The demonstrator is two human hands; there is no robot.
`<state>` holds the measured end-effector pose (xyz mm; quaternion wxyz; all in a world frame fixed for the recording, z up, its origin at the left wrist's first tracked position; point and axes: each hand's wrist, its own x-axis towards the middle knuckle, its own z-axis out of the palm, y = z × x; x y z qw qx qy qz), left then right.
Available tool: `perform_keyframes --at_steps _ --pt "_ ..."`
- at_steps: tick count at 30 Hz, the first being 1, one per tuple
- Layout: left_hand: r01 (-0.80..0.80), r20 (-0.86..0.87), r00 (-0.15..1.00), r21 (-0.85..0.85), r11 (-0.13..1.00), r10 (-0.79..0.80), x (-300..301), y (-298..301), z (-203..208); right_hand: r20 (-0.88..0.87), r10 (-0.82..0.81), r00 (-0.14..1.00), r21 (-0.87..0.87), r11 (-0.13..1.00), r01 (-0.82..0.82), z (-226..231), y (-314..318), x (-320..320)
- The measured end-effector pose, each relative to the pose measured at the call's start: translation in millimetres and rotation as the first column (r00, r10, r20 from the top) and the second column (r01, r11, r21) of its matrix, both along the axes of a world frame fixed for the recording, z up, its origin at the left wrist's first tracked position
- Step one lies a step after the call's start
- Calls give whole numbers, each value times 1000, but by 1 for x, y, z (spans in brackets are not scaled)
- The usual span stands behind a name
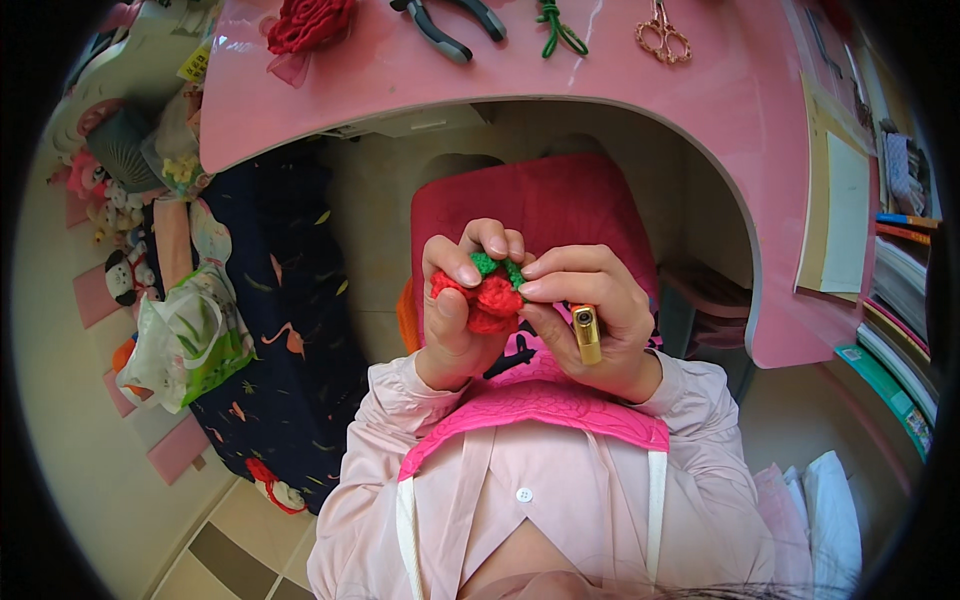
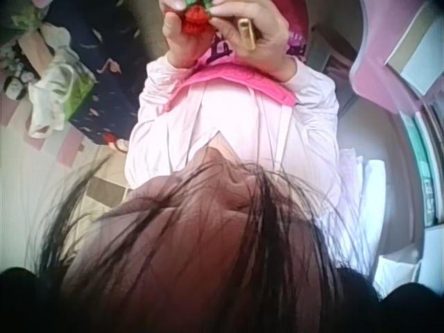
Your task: The person finishes a red artificial rose by using a lighter to seal the green stem and then trimming excess material with scissors. They place the completed rose on a pink desk alongside other finished flowers, pick up another rose to adjust its petals, and then walk through the house carrying the flower.
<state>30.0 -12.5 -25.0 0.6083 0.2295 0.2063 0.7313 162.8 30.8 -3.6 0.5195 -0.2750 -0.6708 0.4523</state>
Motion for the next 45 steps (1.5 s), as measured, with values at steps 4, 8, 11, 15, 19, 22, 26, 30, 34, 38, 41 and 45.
perform_keyframes --at_steps 4,8,11,15,19,22,26,30,34,38,41,45 --pt "64 64 996 19 998 -65 -3 2 3 -36 56 998 -166 984 -61 8 -4 7" --pt "134 115 984 31 990 -137 -8 3 3 29 128 991 -20 992 -128 10 9 11" --pt "190 145 971 19 982 -191 -11 3 1 105 190 976 37 980 -194 12 13 14" --pt "252 175 952 10 968 -250 -13 2 -2 213 298 930 63 946 -317 24 24 19" --pt "360 213 916 -56 931 -341 -16 3 4 310 375 874 135 892 -431 28 35 24" --pt "431 209 892 -130 893 -400 -17 1 5 347 427 835 137 858 -495 36 43 24" --pt "475 255 861 -100 874 -439 -16 2 9 364 488 793 132 816 -562 40 52 24" --pt "500 288 840 -83 862 -460 -16 3 10 339 519 785 75 817 -572 41 52 26" --pt "473 263 861 -97 876 -436 -15 2 7 299 484 823 58 851 -522 39 48 30" --pt "505 278 841 -98 857 -464 -17 5 8 296 433 851 113 869 -482 33 46 31" --pt "488 270 854 -118 865 -445 -15 4 9 298 428 853 133 866 -481 33 45 30" --pt "487 261 857 -127 864 -445 -15 3 10 341 437 832 145 850 -506 35 47 32"
